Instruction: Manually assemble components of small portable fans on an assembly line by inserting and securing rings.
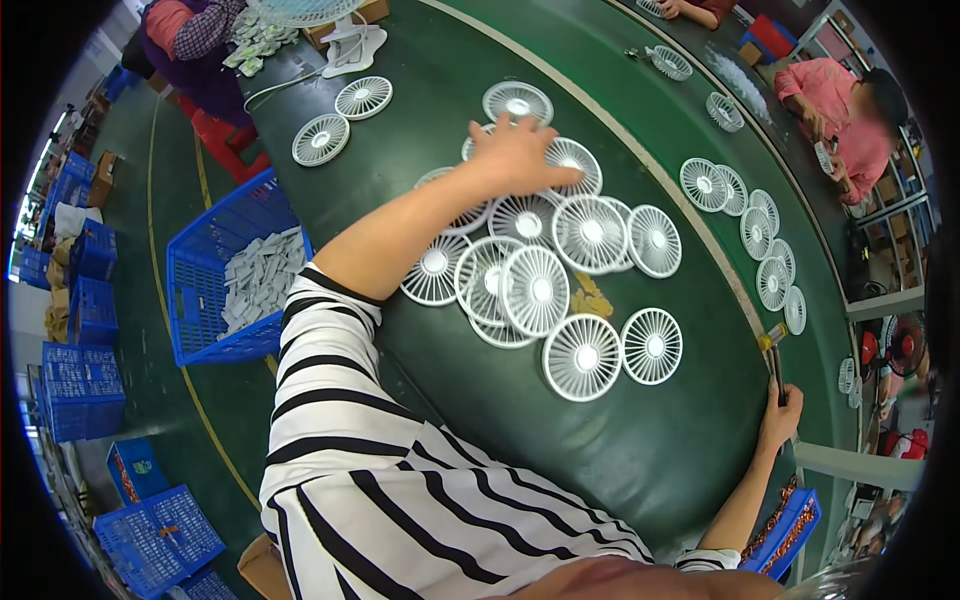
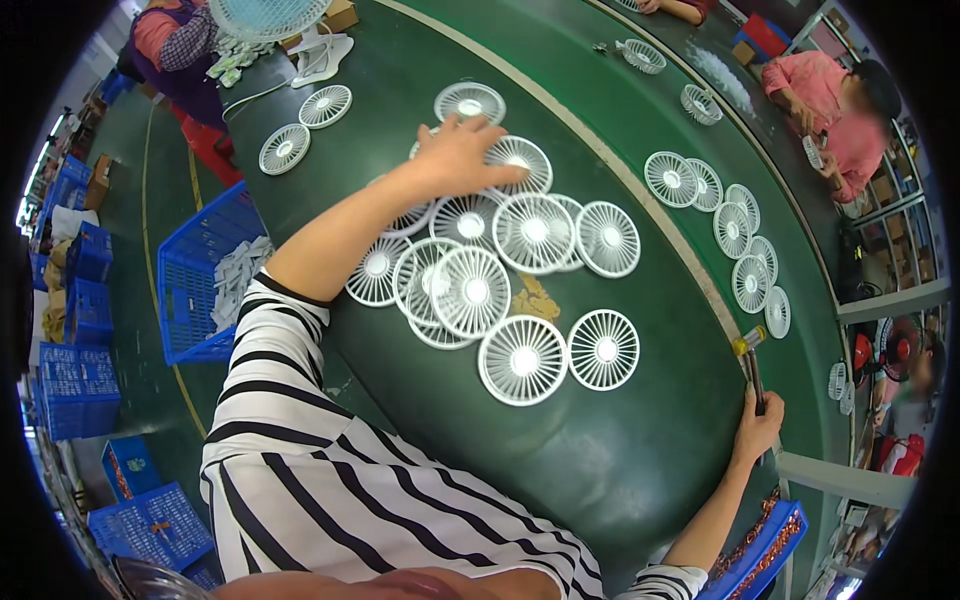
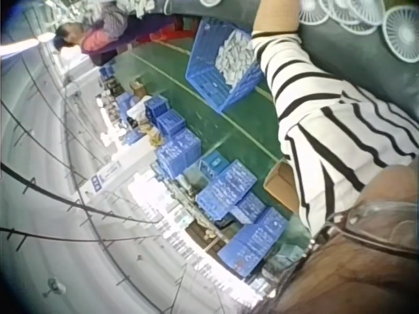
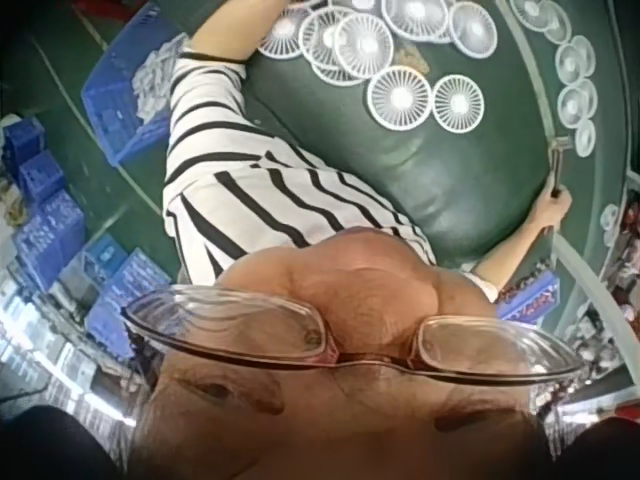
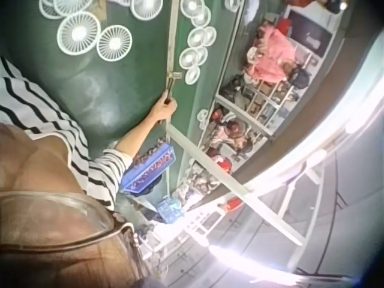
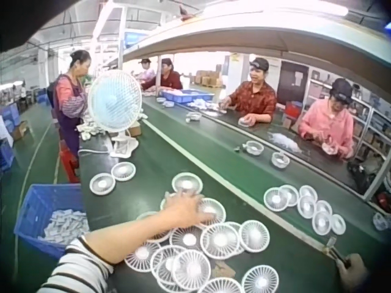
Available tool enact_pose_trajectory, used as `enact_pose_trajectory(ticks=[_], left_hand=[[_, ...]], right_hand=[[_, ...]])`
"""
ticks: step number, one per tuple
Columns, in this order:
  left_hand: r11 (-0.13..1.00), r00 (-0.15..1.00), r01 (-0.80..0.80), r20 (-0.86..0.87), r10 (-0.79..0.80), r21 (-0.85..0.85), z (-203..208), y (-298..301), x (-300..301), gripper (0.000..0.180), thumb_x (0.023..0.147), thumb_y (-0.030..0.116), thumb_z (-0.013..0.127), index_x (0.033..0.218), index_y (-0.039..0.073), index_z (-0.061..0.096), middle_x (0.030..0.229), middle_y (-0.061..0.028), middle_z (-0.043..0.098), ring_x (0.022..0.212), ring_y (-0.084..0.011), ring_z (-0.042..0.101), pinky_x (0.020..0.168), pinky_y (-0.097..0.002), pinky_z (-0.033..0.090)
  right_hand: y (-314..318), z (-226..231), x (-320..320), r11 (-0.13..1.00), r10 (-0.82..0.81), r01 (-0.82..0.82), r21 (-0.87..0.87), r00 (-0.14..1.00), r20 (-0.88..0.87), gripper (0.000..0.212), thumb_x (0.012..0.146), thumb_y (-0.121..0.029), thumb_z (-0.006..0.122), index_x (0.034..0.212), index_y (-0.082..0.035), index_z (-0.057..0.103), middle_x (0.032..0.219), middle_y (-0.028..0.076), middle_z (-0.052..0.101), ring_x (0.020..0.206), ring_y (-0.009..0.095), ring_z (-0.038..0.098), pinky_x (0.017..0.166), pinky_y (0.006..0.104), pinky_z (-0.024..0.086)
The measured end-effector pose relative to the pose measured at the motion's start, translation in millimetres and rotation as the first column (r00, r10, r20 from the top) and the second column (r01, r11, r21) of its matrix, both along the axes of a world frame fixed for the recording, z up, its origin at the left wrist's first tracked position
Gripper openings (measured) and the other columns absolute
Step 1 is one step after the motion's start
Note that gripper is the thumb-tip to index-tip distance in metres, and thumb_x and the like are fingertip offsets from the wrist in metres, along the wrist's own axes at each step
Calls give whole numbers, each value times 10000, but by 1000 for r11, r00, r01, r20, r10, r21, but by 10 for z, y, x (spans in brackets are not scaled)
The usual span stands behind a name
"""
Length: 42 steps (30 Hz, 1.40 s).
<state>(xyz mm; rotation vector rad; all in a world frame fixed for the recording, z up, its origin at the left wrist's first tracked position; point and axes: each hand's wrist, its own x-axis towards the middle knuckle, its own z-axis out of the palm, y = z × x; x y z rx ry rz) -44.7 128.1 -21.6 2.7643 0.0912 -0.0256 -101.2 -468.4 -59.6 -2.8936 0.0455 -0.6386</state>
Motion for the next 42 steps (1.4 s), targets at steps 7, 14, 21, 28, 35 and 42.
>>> enact_pose_trajectory(ticks=[7,14,21,28,35,42], left_hand=[[989,968,-50,238,84,-142,220,521,-64,733,784,658,544,1303,140,551,1369,-96,498,1267,-310,455,1054,-630,233],[612,612,-791,42,790,18,-133,1884,-231,755,792,757,392,1417,333,412,1550,-111,221,1397,-483,117,993,-772,6],[857,855,-514,-58,516,43,-221,924,189,807,774,762,418,1447,321,353,1551,-113,199,1398,-477,122,996,-772,60],[964,972,-233,7,236,-130,-134,368,-30,695,835,659,469,1373,218,488,1478,-141,334,1383,-395,236,1028,-722,142],[854,916,-124,272,294,-505,184,425,-492,514,840,467,617,1190,91,632,1134,-172,649,1024,-312,630,894,-371,484],[852,695,-232,534,482,-469,-83,1181,-607,360,847,348,628,1068,69,682,945,-141,700,888,-269,679,803,-361,515]], right_hand=[[-41,1,-40,999,-28,28,37,1000,-4,401,852,-393,669,878,-4,577,866,113,557,799,284,547,731,371,443],[91,45,18,999,-27,27,38,1000,-7,383,849,-378,672,848,-6,581,857,121,565,815,300,555,756,382,446],[88,76,5,1000,-30,29,11,997,71,374,841,-364,684,808,-13,558,848,121,566,823,311,557,758,392,449],[132,43,-54,999,17,-21,47,996,89,374,833,-367,688,794,-22,549,818,122,559,812,322,551,740,404,447],[74,50,-118,995,-6,-7,95,991,134,373,777,-345,747,803,-11,583,803,124,586,767,318,567,707,403,459],[115,78,-158,995,99,-102,3,966,238,341,737,-300,775,801,-20,591,796,131,600,750,330,580,693,415,464]])
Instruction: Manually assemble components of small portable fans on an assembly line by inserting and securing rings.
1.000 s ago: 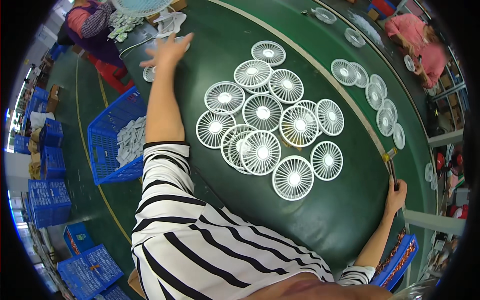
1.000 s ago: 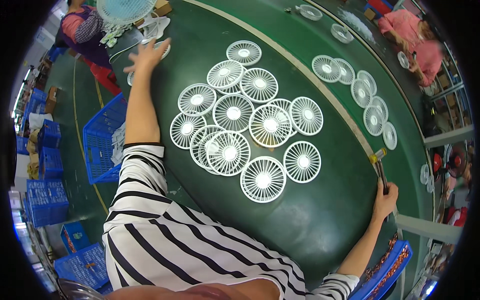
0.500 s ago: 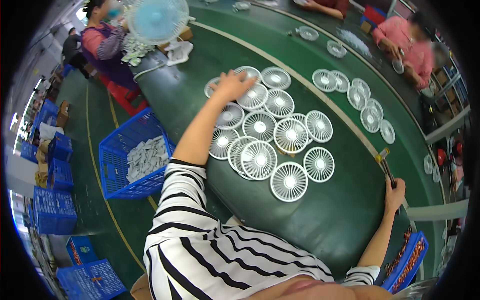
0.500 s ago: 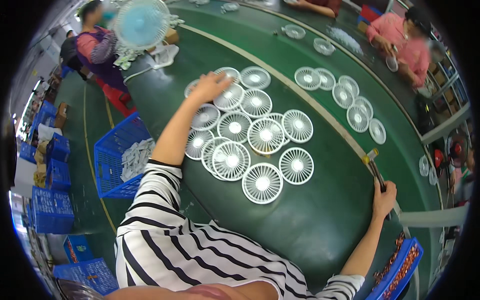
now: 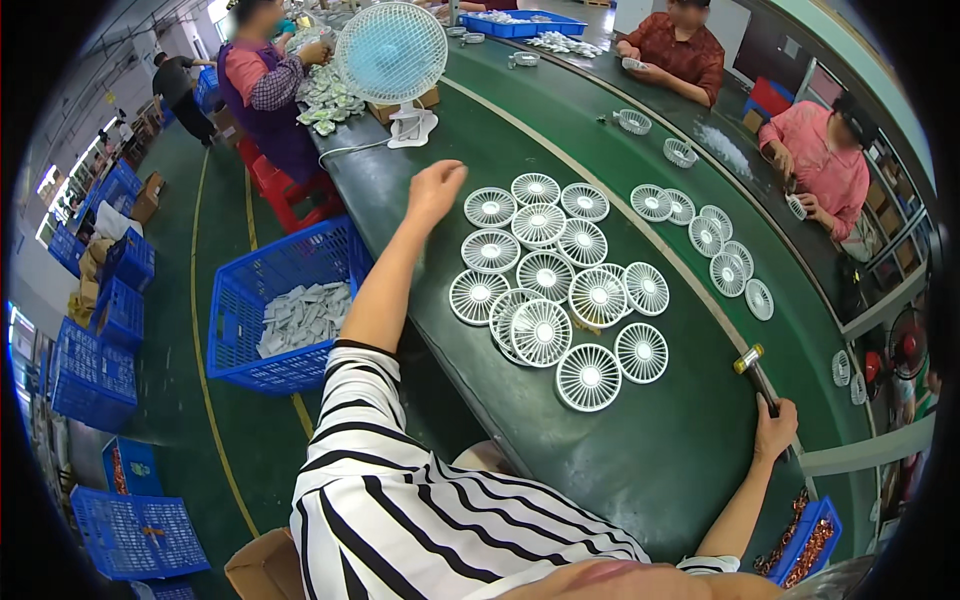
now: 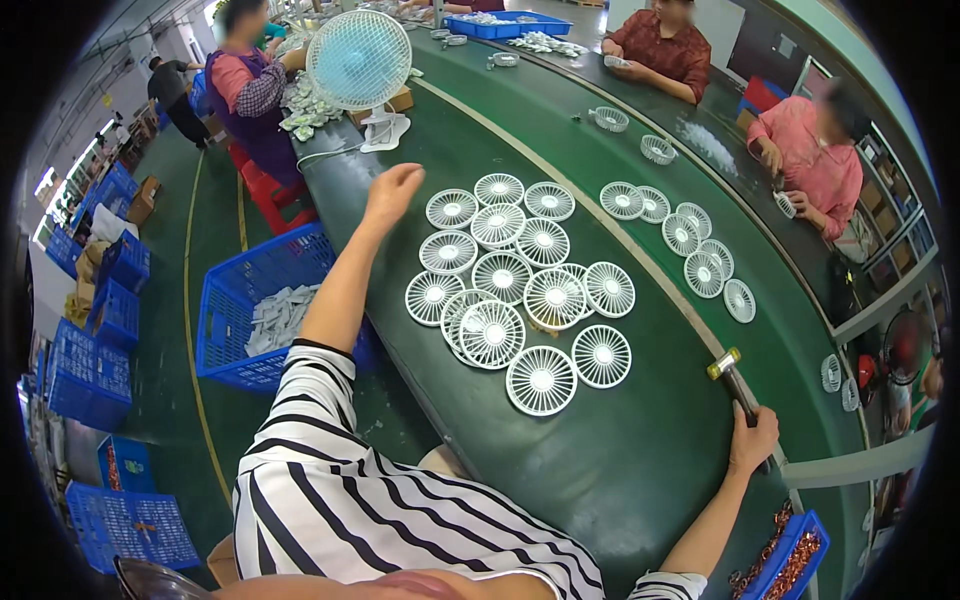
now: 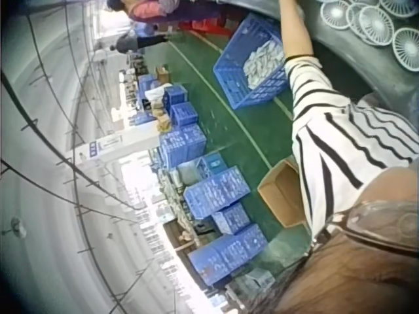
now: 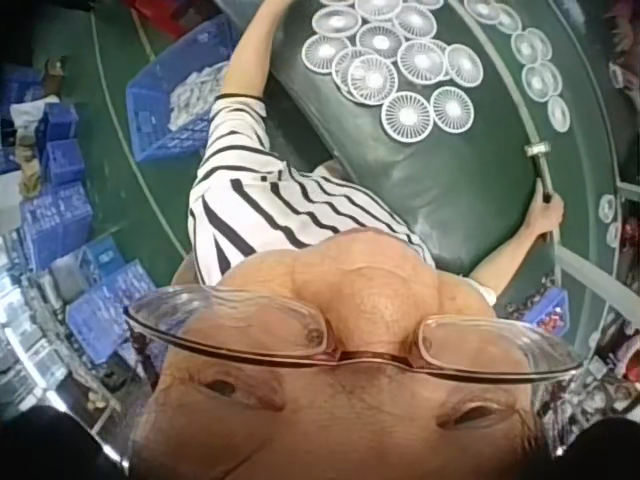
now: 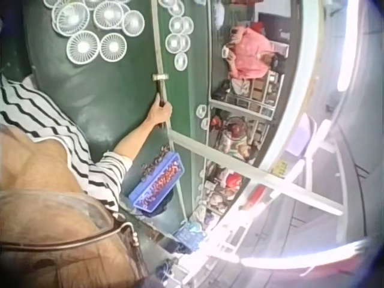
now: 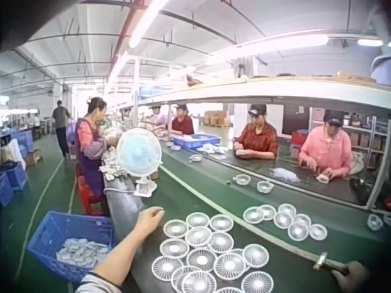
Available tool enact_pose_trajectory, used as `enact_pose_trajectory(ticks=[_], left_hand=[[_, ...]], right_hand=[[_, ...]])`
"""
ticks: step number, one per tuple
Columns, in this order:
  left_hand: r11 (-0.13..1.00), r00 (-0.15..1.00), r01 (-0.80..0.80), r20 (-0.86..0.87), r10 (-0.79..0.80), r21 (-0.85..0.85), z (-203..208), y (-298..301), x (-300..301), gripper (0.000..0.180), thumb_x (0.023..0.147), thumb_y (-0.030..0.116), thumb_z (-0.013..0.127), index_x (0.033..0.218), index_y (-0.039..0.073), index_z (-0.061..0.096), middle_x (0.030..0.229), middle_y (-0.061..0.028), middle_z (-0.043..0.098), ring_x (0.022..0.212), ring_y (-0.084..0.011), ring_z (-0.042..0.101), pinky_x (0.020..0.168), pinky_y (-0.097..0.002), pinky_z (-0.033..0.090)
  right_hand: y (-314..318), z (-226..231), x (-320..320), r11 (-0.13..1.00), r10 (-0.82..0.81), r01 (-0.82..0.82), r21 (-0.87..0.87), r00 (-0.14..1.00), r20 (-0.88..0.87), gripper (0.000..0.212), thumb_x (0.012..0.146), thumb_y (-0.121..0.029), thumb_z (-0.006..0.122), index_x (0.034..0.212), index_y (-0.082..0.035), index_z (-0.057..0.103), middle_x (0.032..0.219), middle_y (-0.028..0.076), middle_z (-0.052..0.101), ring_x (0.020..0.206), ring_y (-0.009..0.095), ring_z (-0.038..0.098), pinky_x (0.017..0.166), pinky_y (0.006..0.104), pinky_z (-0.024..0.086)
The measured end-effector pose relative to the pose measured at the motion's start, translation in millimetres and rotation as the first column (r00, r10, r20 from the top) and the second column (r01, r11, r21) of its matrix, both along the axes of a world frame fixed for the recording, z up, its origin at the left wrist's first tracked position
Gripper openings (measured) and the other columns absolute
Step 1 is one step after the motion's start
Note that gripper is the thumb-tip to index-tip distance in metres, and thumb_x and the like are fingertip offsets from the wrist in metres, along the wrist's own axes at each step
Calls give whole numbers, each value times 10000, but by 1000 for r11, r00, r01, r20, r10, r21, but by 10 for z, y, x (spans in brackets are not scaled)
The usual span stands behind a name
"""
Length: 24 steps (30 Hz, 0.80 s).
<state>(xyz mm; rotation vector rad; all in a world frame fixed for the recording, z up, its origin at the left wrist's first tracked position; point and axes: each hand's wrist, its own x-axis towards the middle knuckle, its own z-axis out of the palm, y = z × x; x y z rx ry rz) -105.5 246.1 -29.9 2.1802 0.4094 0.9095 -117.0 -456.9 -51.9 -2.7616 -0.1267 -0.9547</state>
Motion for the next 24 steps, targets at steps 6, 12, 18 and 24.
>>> enact_pose_trajectory(ticks=[6,12,18,24], left_hand=[[883,894,-444,15,447,154,-183,947,199,300,909,272,498,1090,86,650,999,-209,664,951,-394,627,823,-477,490],[811,808,-542,-126,575,222,-94,1783,552,358,905,291,492,1201,101,557,1073,-211,647,991,-412,610,836,-512,480],[846,843,-411,-213,495,339,-89,2147,969,349,875,224,495,1208,133,548,1054,-212,653,995,-403,616,838,-499,488],[823,896,-311,-142,421,476,-154,2260,1074,240,869,181,482,1041,80,615,925,-218,666,903,-405,636,765,-520,489]], right_hand=[[-35,-64,-72,997,-76,73,-38,995,-58,356,762,-330,753,804,-20,585,788,127,590,751,326,581,679,410,463],[7,-106,-81,992,-110,106,-64,991,-73,344,782,-320,745,828,-21,581,799,125,581,741,320,569,678,404,455],[-39,-134,-76,991,-129,125,-49,986,-102,343,817,-313,718,823,-16,546,785,115,534,737,304,538,681,393,440],[-45,-137,-49,989,-145,140,-49,982,-118,342,832,-304,700,798,-15,521,753,118,494,692,291,504,652,384,419]])
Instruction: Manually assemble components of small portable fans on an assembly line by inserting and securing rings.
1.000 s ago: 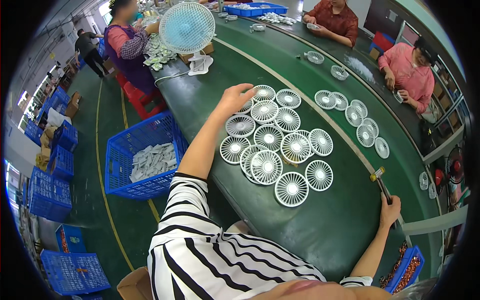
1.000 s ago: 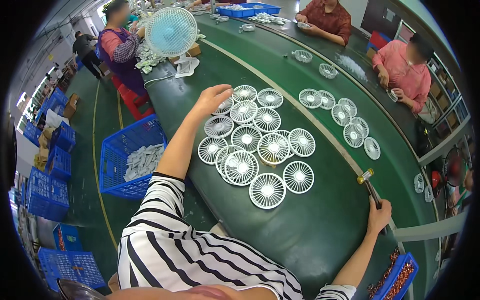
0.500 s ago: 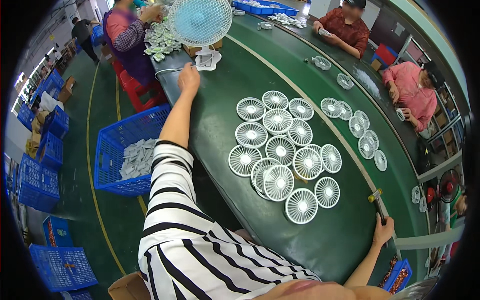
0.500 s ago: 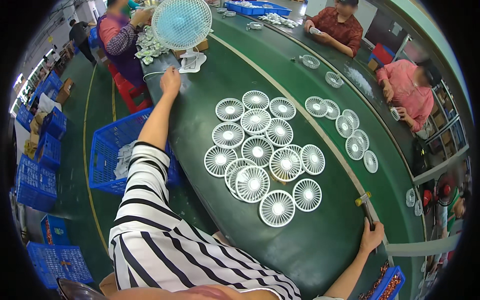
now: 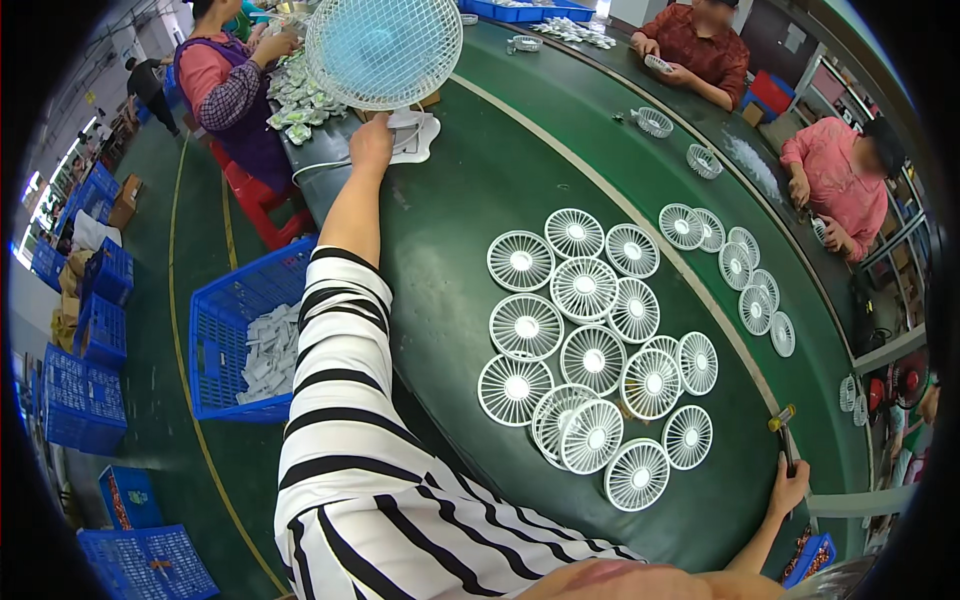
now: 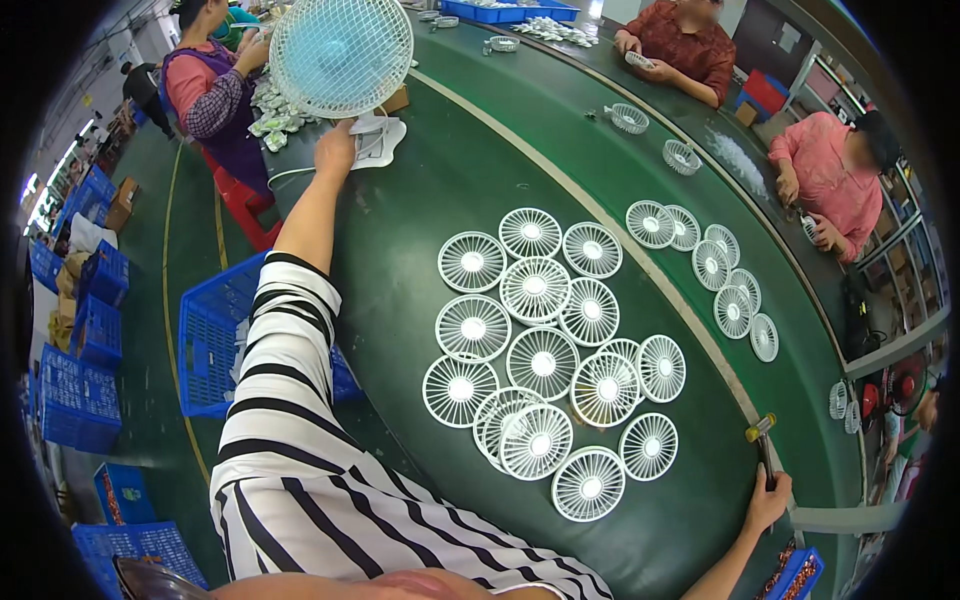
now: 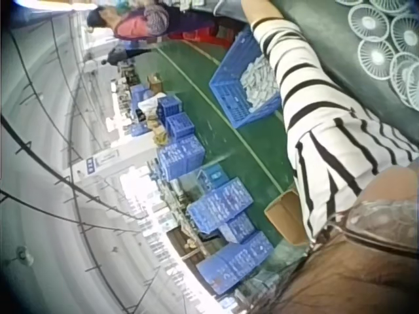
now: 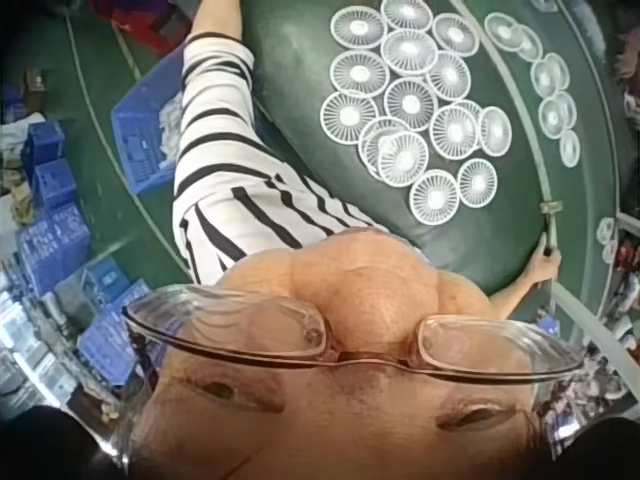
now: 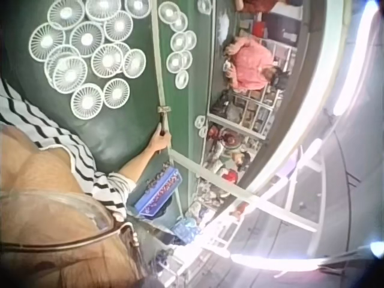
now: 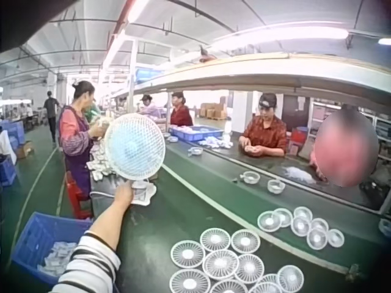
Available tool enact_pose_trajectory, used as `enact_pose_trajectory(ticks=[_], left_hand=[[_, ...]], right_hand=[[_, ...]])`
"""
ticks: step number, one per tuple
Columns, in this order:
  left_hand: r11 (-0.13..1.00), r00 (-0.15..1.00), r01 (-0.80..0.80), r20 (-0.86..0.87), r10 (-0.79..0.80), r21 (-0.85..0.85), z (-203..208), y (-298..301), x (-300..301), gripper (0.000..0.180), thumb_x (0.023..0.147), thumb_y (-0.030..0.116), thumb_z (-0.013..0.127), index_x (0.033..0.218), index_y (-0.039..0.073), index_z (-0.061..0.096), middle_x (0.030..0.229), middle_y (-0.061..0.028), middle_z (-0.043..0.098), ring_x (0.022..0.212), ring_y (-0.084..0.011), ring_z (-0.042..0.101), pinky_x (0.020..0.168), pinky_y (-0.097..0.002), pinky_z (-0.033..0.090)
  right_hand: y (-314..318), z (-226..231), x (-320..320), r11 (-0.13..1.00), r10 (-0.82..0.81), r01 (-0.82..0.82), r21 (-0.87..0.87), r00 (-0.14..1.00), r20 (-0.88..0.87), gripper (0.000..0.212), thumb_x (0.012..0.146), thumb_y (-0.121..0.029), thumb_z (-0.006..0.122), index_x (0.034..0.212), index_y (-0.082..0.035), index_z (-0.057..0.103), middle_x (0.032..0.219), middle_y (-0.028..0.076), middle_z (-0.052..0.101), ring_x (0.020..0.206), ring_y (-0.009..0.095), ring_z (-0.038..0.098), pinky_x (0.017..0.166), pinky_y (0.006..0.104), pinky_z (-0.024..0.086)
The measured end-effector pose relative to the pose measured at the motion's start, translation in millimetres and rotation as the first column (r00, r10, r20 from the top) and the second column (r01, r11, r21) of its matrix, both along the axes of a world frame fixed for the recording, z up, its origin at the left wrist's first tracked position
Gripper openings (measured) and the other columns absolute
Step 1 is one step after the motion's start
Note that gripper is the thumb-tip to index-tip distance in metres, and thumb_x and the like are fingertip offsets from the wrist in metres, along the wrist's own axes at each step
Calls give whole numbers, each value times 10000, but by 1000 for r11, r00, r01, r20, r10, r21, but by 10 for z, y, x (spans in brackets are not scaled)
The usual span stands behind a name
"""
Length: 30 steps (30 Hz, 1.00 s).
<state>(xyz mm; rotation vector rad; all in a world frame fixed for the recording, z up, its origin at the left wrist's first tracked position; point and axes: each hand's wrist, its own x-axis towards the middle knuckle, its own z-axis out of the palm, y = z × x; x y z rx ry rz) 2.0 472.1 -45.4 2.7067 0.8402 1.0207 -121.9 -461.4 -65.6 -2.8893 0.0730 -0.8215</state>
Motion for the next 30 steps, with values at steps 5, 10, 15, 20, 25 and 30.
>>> enact_pose_trajectory(ticks=[5,10,15,20,25,30], left_hand=[[994,999,32,-46,-27,108,8,63,41,192,884,147,442,919,39,598,878,-211,670,851,-401,649,732,-505,503],[983,992,15,-126,8,185,59,-124,23,201,885,124,427,864,28,602,835,-209,677,802,-368,675,689,-479,528],[984,989,-29,-139,54,174,47,-293,-4,191,871,111,452,862,29,624,835,-203,687,797,-355,689,689,-468,543],[983,987,-63,-135,87,171,15,-352,-15,203,880,120,443,861,27,623,815,-206,686,783,-357,690,676,-463,548],[987,991,-53,-112,70,151,-9,-351,6,224,892,135,421,860,23,612,813,-222,677,765,-377,681,661,-484,537],[986,991,-65,-102,81,152,-3,-352,-29,199,895,126,425,863,35,600,817,-188,683,758,-360,685,651,-469,545]], right_hand=[[-131,-75,11,1000,18,-19,9,999,34,372,841,-321,693,825,-4,500,746,109,464,657,251,462,616,358,406],[-9,-13,4,1000,2,-2,-12,1000,0,385,848,-346,683,830,-7,501,749,113,464,667,257,467,621,367,406],[57,19,-12,1000,-30,30,0,1000,8,371,846,-337,680,794,-14,505,750,121,480,677,289,485,635,383,411],[23,2,-15,998,-55,55,-16,998,-28,388,848,-364,677,804,-18,507,762,122,489,700,300,503,653,385,424],[-5,17,-13,999,-34,34,7,999,-24,392,836,-361,691,810,-16,508,768,122,496,715,299,515,666,379,433],[20,23,26,999,-37,37,30,999,-22,397,824,-355,703,803,-12,506,777,117,504,725,294,522,676,372,436]])
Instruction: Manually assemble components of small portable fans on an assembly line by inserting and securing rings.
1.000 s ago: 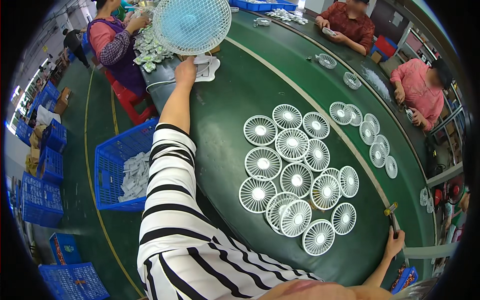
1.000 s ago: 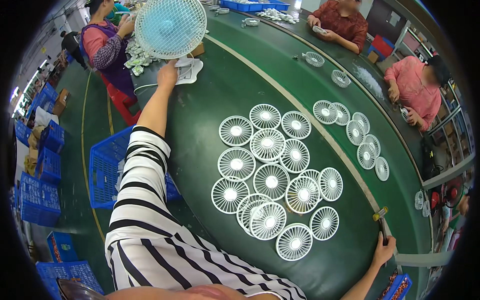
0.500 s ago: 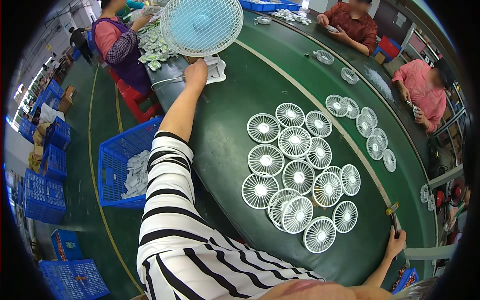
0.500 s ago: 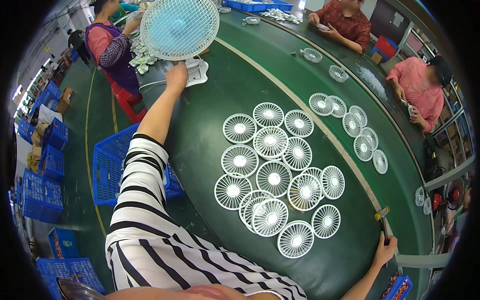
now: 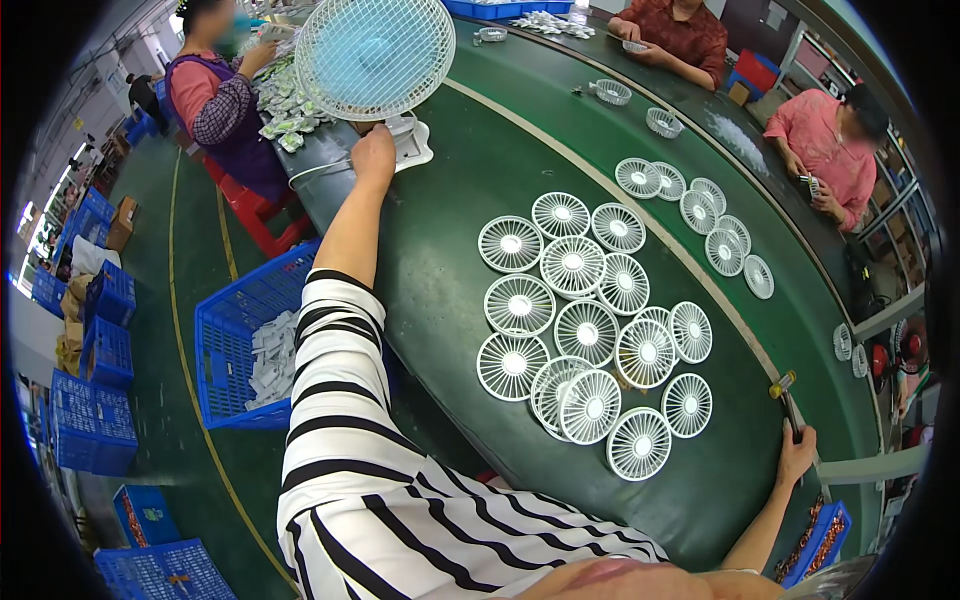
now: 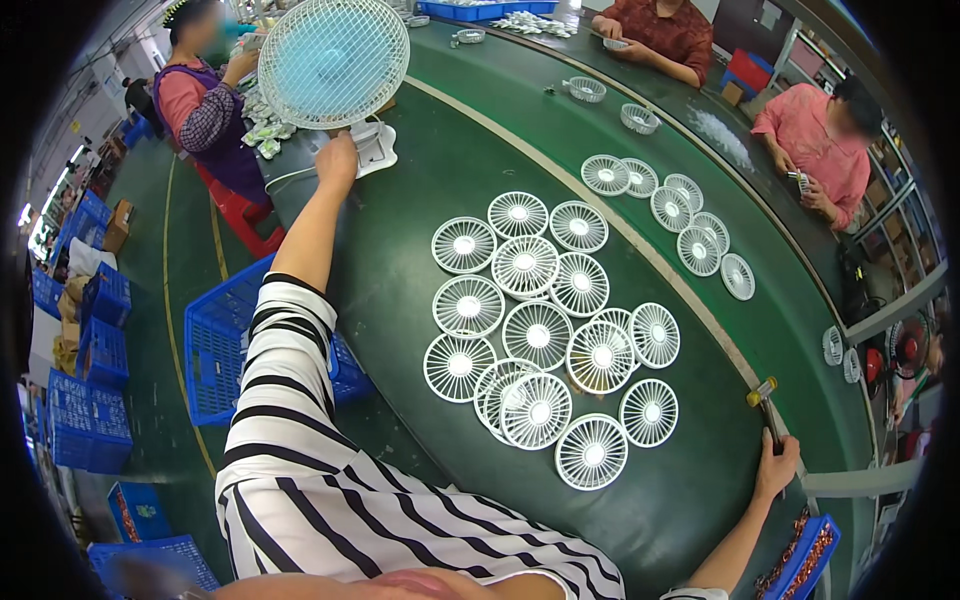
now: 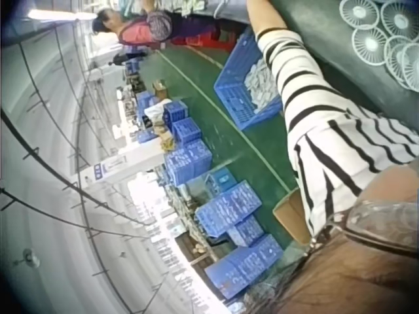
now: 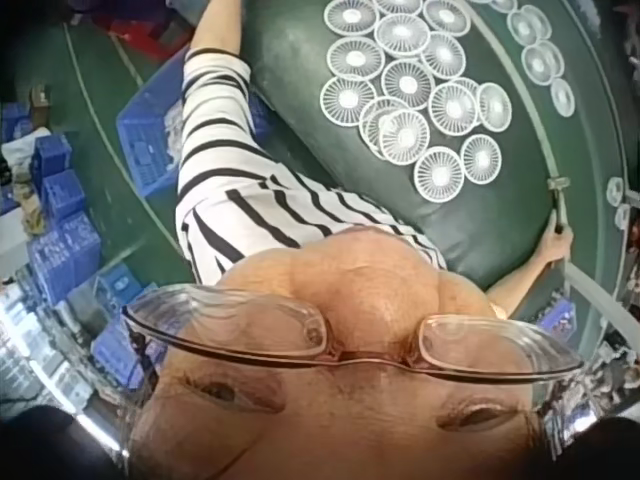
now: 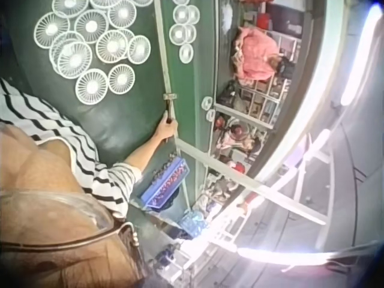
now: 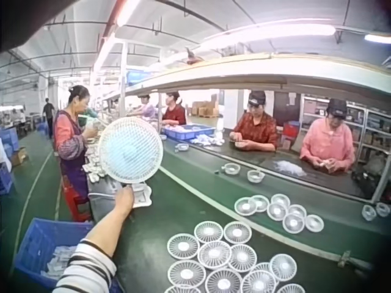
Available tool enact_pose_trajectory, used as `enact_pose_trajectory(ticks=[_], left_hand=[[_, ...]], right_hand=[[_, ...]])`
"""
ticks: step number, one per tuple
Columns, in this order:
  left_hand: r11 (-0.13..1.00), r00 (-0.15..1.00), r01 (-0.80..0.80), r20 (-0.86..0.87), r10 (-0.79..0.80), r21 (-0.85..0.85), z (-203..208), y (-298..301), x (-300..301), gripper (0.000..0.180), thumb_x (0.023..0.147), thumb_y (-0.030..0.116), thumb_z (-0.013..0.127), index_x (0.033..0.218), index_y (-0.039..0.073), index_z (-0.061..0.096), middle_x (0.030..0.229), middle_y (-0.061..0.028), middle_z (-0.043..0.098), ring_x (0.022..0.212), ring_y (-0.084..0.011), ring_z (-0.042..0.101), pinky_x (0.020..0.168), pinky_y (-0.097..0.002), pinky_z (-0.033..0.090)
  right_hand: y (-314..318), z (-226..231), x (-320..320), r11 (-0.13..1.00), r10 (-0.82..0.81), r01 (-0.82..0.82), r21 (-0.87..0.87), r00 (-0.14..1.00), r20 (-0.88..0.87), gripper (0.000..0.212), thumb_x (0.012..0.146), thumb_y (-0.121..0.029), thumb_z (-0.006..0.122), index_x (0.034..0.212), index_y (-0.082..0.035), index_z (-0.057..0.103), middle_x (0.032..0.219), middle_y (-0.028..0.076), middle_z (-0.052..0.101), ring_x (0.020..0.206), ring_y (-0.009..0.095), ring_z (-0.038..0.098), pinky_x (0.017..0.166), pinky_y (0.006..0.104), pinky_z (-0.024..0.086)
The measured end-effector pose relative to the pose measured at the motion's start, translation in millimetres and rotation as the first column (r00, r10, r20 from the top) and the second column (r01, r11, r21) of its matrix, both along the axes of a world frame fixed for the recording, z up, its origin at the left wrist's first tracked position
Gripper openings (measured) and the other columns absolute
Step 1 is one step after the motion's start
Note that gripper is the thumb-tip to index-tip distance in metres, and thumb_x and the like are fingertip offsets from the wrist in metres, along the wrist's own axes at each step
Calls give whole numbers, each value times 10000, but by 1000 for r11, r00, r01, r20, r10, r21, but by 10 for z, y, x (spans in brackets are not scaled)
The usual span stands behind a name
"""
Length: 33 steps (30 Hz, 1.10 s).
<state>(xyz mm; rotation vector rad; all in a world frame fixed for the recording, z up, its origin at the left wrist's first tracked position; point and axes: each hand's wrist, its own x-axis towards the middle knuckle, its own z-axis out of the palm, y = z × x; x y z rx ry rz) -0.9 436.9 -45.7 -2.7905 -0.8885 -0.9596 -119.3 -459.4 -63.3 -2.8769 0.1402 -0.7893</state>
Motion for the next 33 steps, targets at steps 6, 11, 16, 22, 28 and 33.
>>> enact_pose_trajectory(ticks=[6,11,16,22,28,33], left_hand=[[999,999,29,17,-30,31,-27,62,-51,188,893,121,425,862,36,589,800,-174,681,740,-355,684,635,-465,544],[999,999,17,33,-19,39,-56,45,-98,182,895,121,426,855,39,584,790,-171,680,736,-351,685,624,-460,547],[1000,1000,16,25,-16,16,-69,22,-64,194,905,129,421,864,38,587,791,-171,685,734,-350,686,626,-459,549],[991,988,127,-88,-130,-37,-492,349,288,340,965,263,362,1069,29,584,940,-211,660,837,-386,651,680,-513,508],[974,972,191,-162,-170,125,-460,1626,-213,518,899,402,558,1271,45,512,1170,-211,600,954,-383,632,821,-478,506],[982,980,179,-73,-184,-68,-203,-349,-369,558,912,433,528,1329,63,499,1274,-209,556,1120,-409,548,919,-448,444]], right_hand=[[44,1,-13,1000,-3,3,-7,1000,21,400,824,-368,692,797,-14,506,779,116,503,731,293,524,674,376,434],[93,19,-26,1000,10,-9,-27,1000,30,408,826,-374,687,790,-13,502,773,117,499,727,295,523,669,378,432],[47,25,-92,1000,-23,23,-3,1000,-6,410,820,-372,689,788,-9,501,774,130,512,734,315,524,681,389,436],[80,150,-277,993,-11,18,-119,998,61,352,827,-339,698,832,-9,577,857,153,574,794,342,559,708,397,458],[631,197,-369,972,-186,174,156,981,62,455,763,-514,692,790,-62,644,812,123,621,761,318,605,648,406,473],[372,266,-1429,953,-304,303,12,952,50,391,740,-415,748,732,-54,597,793,66,578,758,251,597,648,367,469]])
